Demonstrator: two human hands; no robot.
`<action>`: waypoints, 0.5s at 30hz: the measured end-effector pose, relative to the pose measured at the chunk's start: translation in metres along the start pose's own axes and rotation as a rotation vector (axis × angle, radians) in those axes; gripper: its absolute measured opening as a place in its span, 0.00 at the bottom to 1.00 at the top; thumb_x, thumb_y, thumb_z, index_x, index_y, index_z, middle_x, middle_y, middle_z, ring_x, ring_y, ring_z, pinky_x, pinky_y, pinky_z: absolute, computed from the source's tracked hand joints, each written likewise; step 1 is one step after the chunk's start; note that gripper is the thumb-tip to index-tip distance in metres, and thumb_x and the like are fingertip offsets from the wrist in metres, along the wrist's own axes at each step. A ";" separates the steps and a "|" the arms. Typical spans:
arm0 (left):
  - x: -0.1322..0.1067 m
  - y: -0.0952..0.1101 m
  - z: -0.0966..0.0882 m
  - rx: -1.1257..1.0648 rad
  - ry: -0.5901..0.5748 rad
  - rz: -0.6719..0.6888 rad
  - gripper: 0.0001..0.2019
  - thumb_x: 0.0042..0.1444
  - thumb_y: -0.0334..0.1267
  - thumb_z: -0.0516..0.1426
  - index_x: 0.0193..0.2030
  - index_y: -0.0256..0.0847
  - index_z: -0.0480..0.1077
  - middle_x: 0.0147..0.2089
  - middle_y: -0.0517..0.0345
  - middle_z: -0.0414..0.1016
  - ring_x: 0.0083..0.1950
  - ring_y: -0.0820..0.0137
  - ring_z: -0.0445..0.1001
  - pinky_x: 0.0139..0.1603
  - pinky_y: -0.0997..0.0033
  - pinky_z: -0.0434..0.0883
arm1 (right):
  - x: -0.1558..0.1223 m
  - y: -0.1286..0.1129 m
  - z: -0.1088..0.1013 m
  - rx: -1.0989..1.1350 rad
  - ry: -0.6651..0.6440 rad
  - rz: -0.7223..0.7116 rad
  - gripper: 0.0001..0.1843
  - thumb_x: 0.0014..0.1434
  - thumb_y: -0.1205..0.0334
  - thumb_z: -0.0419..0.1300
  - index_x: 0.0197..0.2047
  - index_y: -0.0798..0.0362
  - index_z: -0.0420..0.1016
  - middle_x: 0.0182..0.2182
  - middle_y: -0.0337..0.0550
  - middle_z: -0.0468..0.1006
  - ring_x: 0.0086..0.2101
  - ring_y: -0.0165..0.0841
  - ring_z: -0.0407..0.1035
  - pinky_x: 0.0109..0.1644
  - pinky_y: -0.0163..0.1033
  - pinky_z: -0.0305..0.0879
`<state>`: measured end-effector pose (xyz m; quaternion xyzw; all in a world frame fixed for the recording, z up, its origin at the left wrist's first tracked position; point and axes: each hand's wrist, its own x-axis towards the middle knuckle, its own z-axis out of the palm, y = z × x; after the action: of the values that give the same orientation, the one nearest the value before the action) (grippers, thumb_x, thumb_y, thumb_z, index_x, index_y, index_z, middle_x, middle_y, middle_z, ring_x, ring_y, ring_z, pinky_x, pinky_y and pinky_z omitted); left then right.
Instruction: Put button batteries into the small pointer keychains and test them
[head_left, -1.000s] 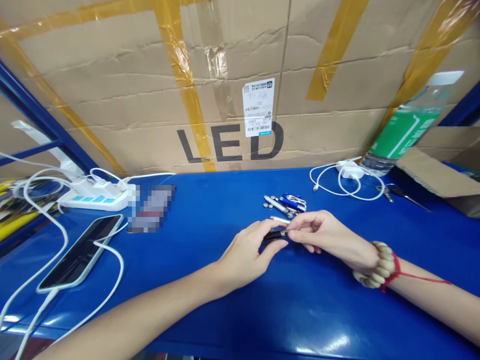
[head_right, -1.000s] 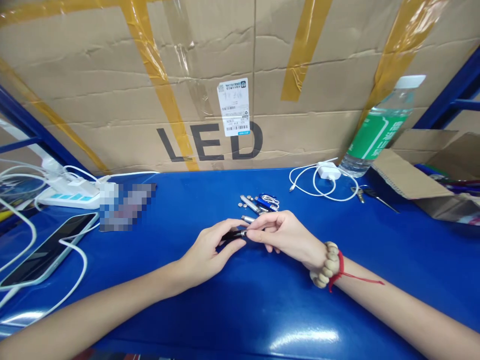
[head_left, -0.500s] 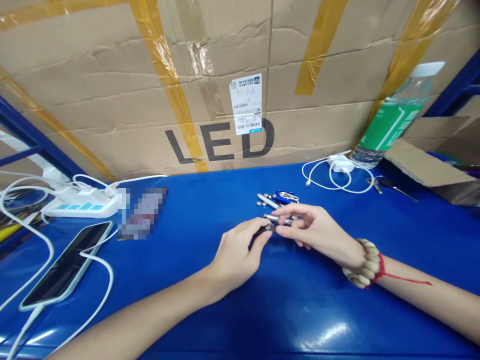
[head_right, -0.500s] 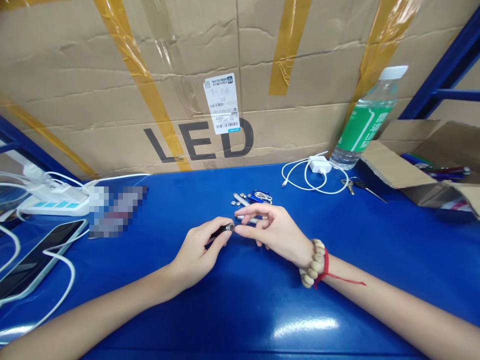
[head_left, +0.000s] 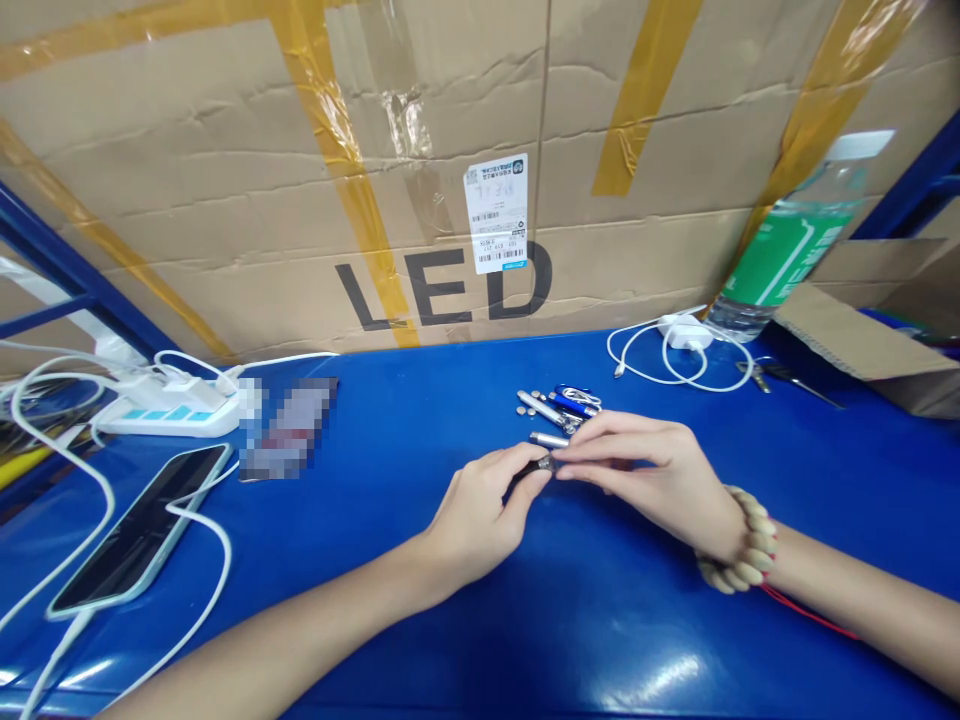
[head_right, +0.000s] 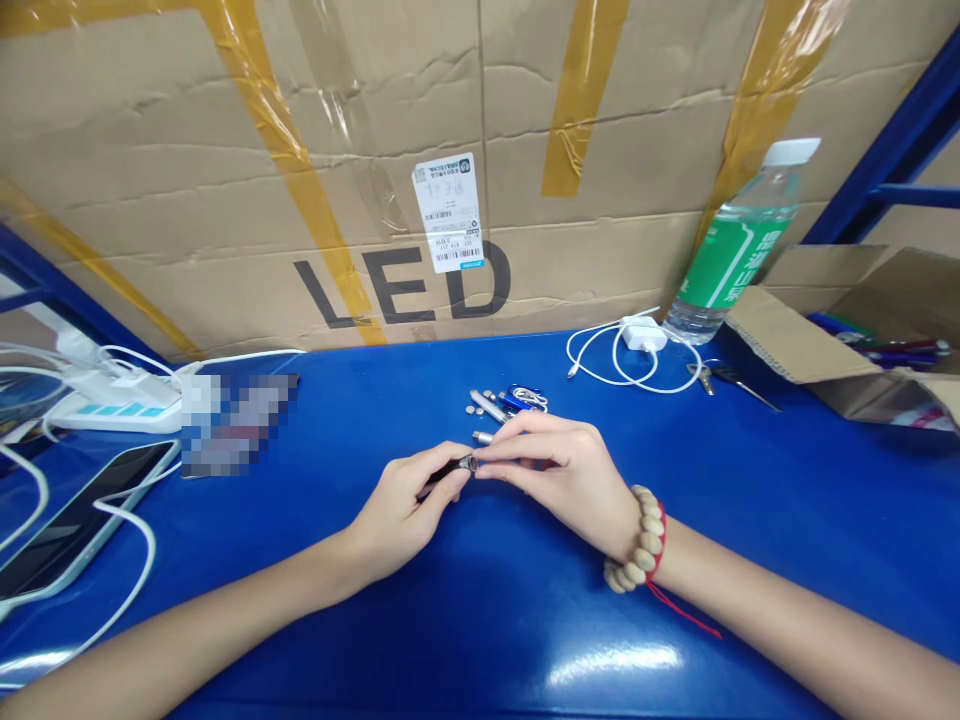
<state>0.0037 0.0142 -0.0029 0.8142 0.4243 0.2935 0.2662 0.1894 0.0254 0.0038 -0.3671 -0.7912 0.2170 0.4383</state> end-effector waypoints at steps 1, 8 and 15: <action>0.000 0.000 0.000 0.011 -0.010 0.004 0.09 0.62 0.34 0.47 0.38 0.42 0.68 0.36 0.60 0.75 0.37 0.71 0.72 0.39 0.75 0.66 | 0.000 0.000 0.000 0.003 0.002 -0.006 0.09 0.53 0.54 0.61 0.32 0.48 0.81 0.30 0.43 0.78 0.30 0.31 0.72 0.35 0.36 0.71; -0.003 0.000 0.000 0.061 -0.050 0.021 0.08 0.62 0.35 0.47 0.43 0.42 0.66 0.41 0.56 0.74 0.42 0.68 0.72 0.44 0.70 0.67 | 0.001 0.004 -0.001 0.070 -0.030 0.011 0.08 0.53 0.56 0.62 0.29 0.49 0.80 0.28 0.42 0.78 0.26 0.29 0.71 0.29 0.33 0.70; -0.004 -0.002 0.002 -0.019 -0.072 -0.018 0.04 0.62 0.34 0.46 0.40 0.42 0.61 0.42 0.56 0.74 0.42 0.68 0.73 0.40 0.71 0.67 | -0.003 0.005 0.001 0.128 -0.052 0.030 0.05 0.53 0.62 0.62 0.30 0.52 0.80 0.29 0.42 0.77 0.23 0.27 0.69 0.24 0.30 0.68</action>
<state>0.0017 0.0115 -0.0068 0.8179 0.4188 0.2658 0.2916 0.1919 0.0266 -0.0018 -0.3443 -0.7814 0.2832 0.4367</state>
